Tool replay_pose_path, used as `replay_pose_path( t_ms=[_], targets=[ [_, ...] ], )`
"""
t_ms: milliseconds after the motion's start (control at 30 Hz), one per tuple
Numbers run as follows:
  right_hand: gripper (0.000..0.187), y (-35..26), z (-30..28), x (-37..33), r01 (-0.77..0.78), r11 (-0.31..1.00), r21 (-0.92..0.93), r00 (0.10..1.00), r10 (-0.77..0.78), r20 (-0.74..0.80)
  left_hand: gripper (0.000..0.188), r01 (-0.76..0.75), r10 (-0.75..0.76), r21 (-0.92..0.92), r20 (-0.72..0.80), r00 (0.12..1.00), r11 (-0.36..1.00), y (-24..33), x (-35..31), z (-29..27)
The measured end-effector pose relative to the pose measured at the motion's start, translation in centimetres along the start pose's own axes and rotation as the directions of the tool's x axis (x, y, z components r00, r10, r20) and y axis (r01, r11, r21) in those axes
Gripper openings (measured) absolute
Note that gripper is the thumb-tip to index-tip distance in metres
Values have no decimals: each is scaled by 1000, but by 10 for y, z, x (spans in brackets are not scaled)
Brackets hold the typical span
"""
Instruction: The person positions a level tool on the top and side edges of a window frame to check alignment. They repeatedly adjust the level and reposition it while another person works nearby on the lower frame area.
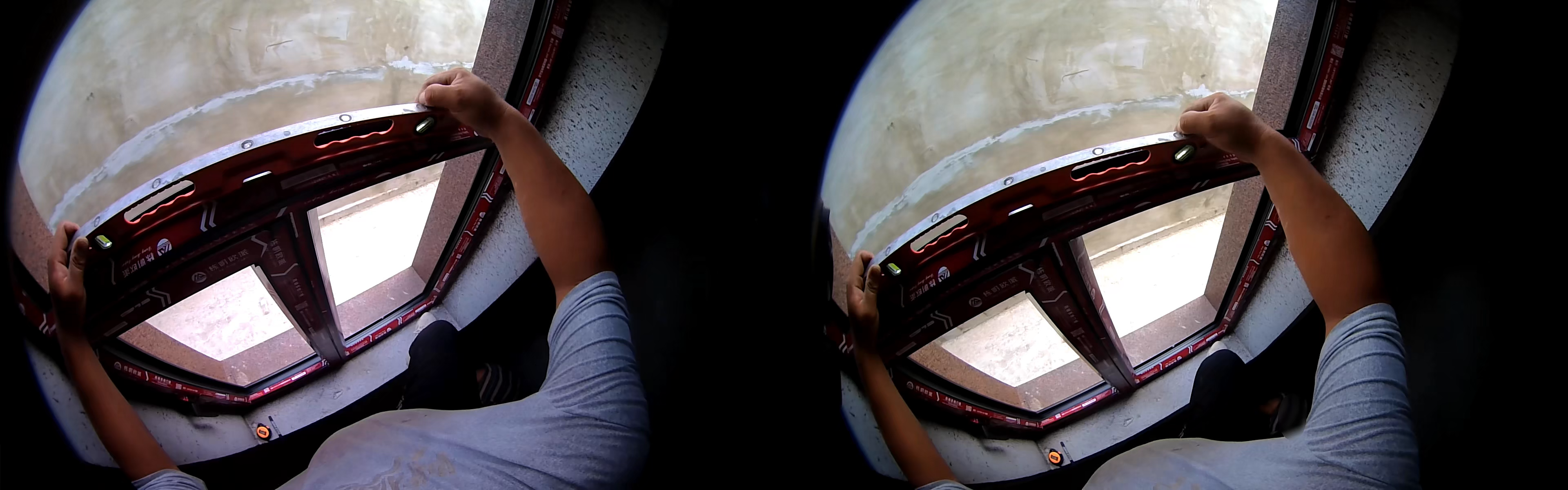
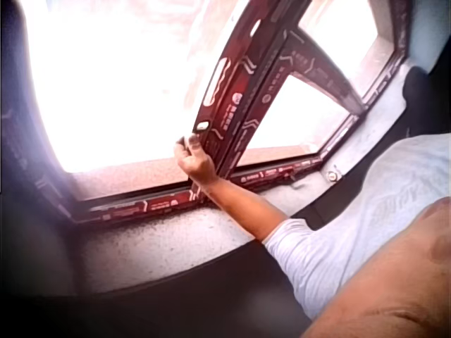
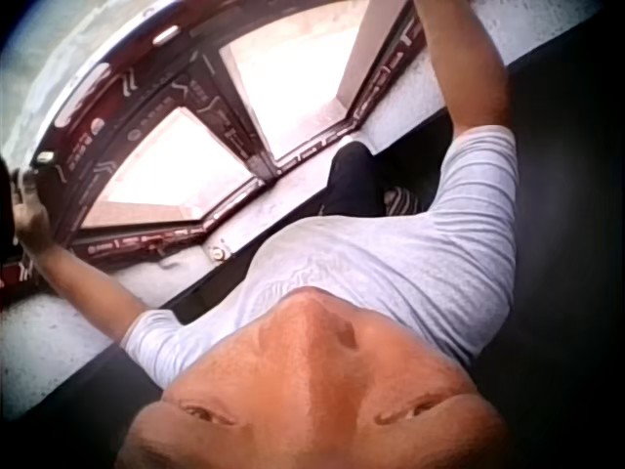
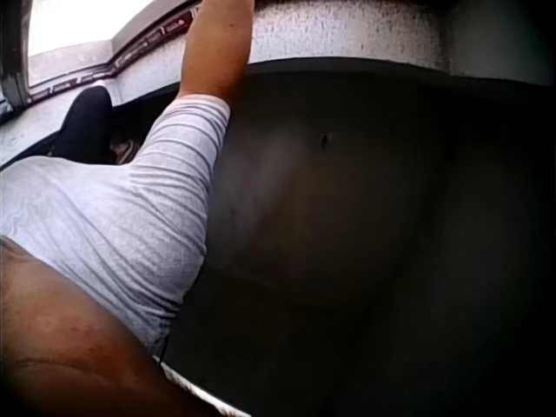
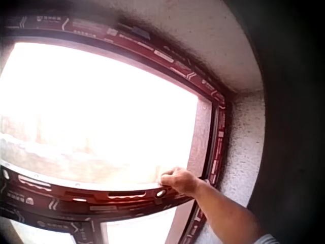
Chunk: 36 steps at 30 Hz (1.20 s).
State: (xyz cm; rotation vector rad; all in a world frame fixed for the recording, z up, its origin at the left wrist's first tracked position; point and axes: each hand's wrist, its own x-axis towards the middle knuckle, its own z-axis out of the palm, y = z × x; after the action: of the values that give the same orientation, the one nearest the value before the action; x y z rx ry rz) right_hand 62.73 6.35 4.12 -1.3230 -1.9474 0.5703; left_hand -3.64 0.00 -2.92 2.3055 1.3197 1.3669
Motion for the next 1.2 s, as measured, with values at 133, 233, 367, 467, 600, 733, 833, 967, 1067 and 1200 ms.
replay_pose_path(
  t_ms=[133,233,367,467,600,733,833,967,1067,1200],
  targets=[
    [30,-3,3,-2,-6,1000,11,1000,6,-11,31,4,-4,-23,2,1000,1000,0,0,0],
    [31,-3,3,-3,17,1000,-5,1000,-17,-5,30,-5,5,-23,3,1000,1000,-1,0,0],
    [33,3,-3,-1,-18,999,40,999,16,39,29,-34,34,-6,-19,999,999,-2,0,2],
    [32,0,4,-3,-12,997,82,1000,13,-17,30,5,-6,-34,-16,1000,999,1,-2,2],
    [32,28,0,2,101,965,243,938,-12,-346,32,-8,8,-19,13,1000,1000,-4,1,0],
    [51,32,6,-10,-168,941,-295,826,-29,-563,34,-8,8,42,-1,1000,999,-3,1,0],
    [53,11,22,-21,-246,835,-492,844,-65,-532,34,-9,10,26,-10,1000,1000,4,-4,0],
    [56,17,6,-13,-195,976,-94,917,148,-369,34,-9,8,-27,-20,1000,1000,10,-2,5],
    [52,-13,14,-23,-261,962,-82,873,199,-444,30,34,-35,-57,-19,999,998,35,-2,7],
    [22,-15,-1,-21,-103,967,234,845,209,-492,18,-164,153,-120,-98,983,979,45,5,12]
  ],
)
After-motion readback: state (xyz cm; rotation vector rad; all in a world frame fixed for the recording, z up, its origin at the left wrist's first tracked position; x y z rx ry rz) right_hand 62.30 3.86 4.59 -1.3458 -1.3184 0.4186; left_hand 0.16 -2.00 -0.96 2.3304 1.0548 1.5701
